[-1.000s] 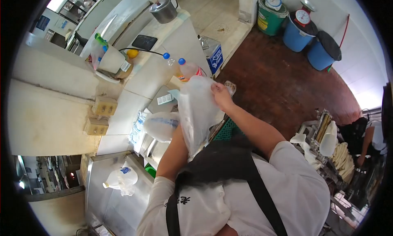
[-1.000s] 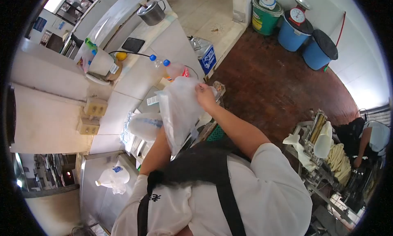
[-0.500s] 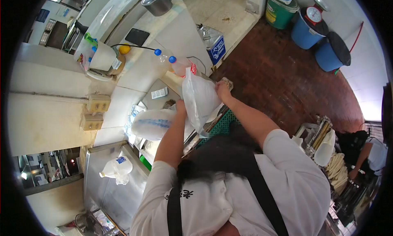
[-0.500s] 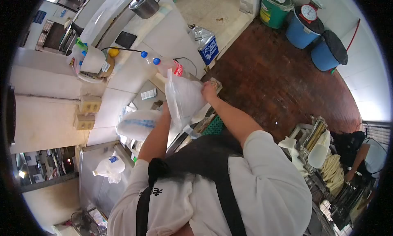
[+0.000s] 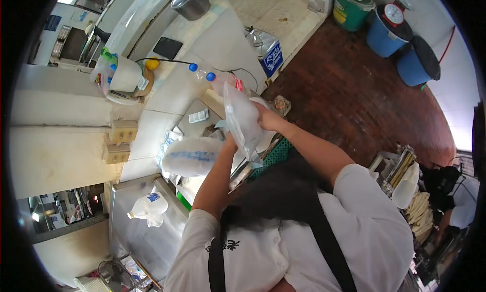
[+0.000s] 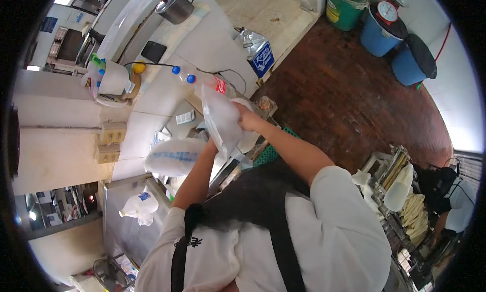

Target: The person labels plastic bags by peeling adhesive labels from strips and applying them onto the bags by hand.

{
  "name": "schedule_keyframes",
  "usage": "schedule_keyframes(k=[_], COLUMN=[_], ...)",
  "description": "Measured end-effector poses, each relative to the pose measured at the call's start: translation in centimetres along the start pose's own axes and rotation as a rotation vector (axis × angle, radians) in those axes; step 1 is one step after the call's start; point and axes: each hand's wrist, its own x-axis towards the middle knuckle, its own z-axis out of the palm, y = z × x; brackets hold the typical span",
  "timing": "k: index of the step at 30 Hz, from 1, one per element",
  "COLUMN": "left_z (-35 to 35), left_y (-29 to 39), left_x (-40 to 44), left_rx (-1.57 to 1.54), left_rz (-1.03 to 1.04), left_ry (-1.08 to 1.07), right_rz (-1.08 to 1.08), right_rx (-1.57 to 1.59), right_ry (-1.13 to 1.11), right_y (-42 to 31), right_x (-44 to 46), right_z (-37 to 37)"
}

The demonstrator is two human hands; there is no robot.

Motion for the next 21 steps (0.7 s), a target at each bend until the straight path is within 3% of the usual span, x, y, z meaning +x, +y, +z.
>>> schedule_keyframes(k=[3,6,9,13,18,21], left_z=[1.2,0.4,-0.4,-0.2,-1.5,-3.4], left_y=[-5.0,-3.3,0.6,10.3,19.2,25.4], left_x=[-1.1,-1.2,-4.1,-9.2,-12.6,-13.3], left_rx=[-0.715,-0.127,0.306,-0.108,-0.484,-0.764], left_rz=[-0.296,-0.162,-0.315,-0.371,-0.184,-0.014], left_ry=[0.139,0.081,0.406,0.614,0.597,0.416], right_rz=[0.076,0.369,0.232,0.285,0.136,-0.308], right_rx=[-0.106,-0.029,0.193,0.447,0.465,-0.001], right_ry=[0.031,-0.123,0.121,0.127,-0.053,-0.096], right_y=[4.7,7.9,5.5,-3.3,-15.3,-21.2], right_x=[-0.3,-0.7,-4.2,-8.3,-8.8,-7.3], right_z=[1.5,0.5,-0.9,-3.4,-1.8,1.7])
